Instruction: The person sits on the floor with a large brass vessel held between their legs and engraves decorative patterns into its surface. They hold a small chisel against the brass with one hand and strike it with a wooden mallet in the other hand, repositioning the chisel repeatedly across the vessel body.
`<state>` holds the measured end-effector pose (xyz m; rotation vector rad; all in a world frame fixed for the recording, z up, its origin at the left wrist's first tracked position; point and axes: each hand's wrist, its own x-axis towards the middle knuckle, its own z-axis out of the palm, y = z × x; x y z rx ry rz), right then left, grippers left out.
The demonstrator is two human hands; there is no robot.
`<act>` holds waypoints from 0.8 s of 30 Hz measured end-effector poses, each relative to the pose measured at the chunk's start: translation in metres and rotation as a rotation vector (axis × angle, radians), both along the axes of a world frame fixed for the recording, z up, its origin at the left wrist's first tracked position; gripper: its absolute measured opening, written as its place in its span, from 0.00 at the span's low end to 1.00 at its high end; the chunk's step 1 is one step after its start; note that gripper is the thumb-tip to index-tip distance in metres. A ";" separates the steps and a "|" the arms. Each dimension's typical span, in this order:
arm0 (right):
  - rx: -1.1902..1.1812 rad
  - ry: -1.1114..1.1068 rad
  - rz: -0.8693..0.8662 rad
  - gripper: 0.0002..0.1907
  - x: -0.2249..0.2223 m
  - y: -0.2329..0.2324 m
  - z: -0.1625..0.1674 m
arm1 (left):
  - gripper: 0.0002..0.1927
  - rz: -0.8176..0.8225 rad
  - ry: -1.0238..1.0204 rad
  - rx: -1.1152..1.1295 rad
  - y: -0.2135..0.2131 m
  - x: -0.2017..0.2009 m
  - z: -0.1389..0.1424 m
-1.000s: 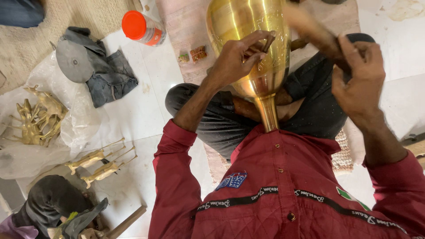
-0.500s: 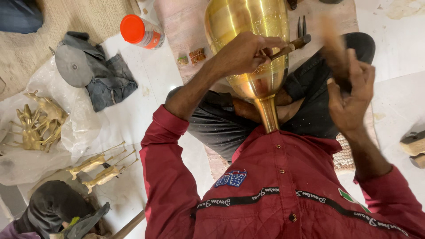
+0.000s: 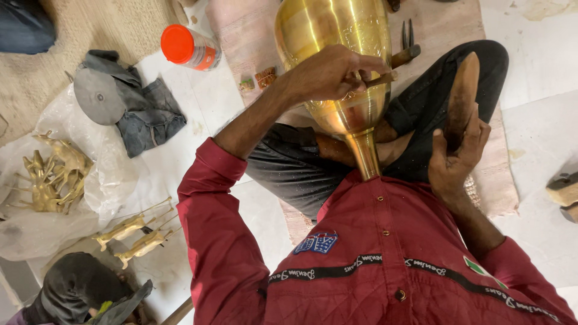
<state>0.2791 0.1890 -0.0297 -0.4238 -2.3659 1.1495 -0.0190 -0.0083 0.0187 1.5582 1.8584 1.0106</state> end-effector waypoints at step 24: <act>0.381 0.066 0.007 0.32 0.011 -0.006 -0.030 | 0.16 -0.182 0.179 -0.203 0.023 -0.001 0.010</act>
